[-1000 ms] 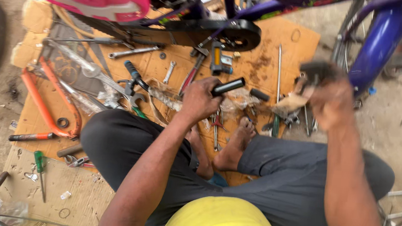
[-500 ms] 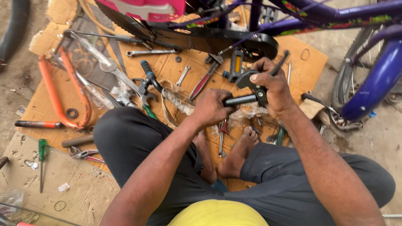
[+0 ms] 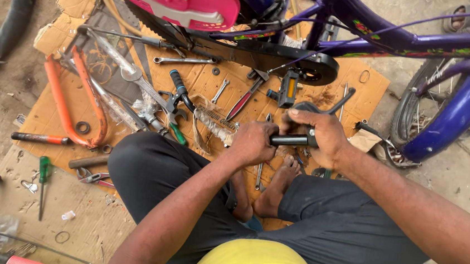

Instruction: The person is repairing a bicycle handlebar. They use a hammer to tap a grip onto the handlebar, then use a screwdriver to tighten a bolt on the brake lever. Finally, they wrap the handlebar stem with a cloth and secure it with tape.

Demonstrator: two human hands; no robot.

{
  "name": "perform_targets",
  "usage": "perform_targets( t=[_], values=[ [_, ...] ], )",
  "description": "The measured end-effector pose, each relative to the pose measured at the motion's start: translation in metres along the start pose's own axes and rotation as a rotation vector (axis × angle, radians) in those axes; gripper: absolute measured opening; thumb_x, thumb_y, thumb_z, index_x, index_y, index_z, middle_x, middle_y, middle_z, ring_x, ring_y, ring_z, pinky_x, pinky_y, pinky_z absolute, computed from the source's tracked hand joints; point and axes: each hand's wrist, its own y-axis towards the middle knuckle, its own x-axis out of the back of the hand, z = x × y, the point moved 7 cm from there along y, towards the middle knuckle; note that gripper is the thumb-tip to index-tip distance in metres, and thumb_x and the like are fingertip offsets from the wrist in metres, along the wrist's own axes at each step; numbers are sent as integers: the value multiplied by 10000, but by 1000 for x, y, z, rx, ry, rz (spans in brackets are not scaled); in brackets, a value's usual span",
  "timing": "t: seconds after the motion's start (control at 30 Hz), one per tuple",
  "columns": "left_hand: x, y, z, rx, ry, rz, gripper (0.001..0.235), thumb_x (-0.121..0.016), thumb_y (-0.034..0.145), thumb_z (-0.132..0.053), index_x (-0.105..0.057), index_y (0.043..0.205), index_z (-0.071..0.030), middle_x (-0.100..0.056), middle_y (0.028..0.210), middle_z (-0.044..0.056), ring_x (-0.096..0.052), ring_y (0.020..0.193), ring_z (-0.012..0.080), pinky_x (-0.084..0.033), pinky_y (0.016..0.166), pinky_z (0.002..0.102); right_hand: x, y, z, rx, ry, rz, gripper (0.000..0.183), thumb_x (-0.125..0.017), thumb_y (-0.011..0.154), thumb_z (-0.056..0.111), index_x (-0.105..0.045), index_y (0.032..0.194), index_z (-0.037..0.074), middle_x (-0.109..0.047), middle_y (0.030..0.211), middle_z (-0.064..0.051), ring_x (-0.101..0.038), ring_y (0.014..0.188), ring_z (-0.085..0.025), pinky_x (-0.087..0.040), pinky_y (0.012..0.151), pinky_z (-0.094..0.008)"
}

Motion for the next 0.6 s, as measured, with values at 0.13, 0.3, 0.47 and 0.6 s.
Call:
perform_targets(
  t=[0.13,0.3,0.47,0.6],
  values=[
    [5,-4,-2,20,1,-27,217,-694,673,-133,-694,890,-111,-683,774,155,-675,735,395,-541,641,530,-3,2,-3,-185,-172,-49,343,-668,905,354,-649,921,12,-688,708,-181,-647,506,-267,-545,453,-348],
    [3,-3,-1,26,-17,-13,179,-720,697,-160,-681,863,-102,-691,793,127,-687,726,366,-553,648,500,-3,0,-8,-204,-384,-50,280,-672,891,259,-699,923,-18,-662,670,-194,-561,450,-226,-441,387,-333],
    [-4,-15,5,-54,-121,-24,314,-733,678,-156,-751,991,-147,-710,772,115,-700,722,355,-553,655,481,-35,-8,14,640,-946,318,126,-635,823,119,-651,906,25,-638,812,-98,-622,581,-169,-523,482,-278],
    [-11,-16,13,-108,-78,33,263,-829,649,-229,-711,853,-113,-710,790,129,-700,720,355,-572,688,462,-58,-15,14,1046,-1079,817,139,-660,713,73,-557,802,46,-575,927,-105,-573,704,-201,-506,573,-314]
  ],
)
